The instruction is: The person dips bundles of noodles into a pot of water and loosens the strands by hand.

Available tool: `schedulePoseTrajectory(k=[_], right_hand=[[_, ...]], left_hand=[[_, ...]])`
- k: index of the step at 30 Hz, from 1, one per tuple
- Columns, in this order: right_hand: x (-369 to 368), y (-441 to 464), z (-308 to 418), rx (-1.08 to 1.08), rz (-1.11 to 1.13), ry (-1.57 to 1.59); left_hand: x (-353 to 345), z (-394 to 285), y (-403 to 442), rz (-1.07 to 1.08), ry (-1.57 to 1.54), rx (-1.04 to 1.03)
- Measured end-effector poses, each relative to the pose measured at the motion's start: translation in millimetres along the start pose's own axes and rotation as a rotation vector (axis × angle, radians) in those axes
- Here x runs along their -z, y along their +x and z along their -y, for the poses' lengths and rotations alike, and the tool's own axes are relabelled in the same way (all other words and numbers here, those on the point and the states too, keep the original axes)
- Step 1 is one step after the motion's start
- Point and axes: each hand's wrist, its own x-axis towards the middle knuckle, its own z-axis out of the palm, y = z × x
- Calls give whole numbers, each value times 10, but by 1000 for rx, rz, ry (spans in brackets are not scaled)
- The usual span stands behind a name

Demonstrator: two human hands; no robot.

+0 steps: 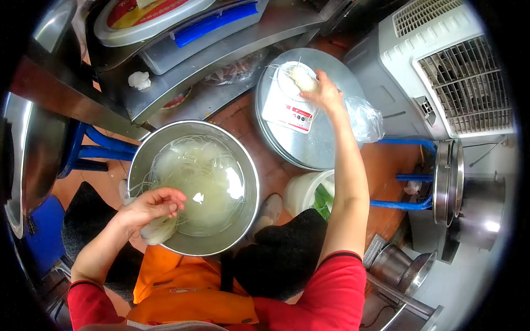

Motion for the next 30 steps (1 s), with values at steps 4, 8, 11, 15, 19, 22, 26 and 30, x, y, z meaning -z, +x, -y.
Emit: schedulePoseTrajectory(k=[4,8,11,15,19,22,26,30], right_hand=[[40,-2,15,13,-6,2],[41,13,32,22,-14,-19],[42,27,45,33,-30,-18],[46,43,42,45,-45,-5],[61,62,49,51,-36,-10],[42,80,26,55,-54,-40],[-118,175,-162,55,31,-49],[-241,113,-28,-25,44,-112]], left_hand=[[-5,25,11,-2,15,-5],[38,84,42,19,16,-8],[34,82,34,23,14,-11],[58,130,49,52,10,-24],[49,110,40,64,17,-23],[79,126,59,77,65,19],[121,225,103,44,79,70],[165,258,221,81,232,0]])
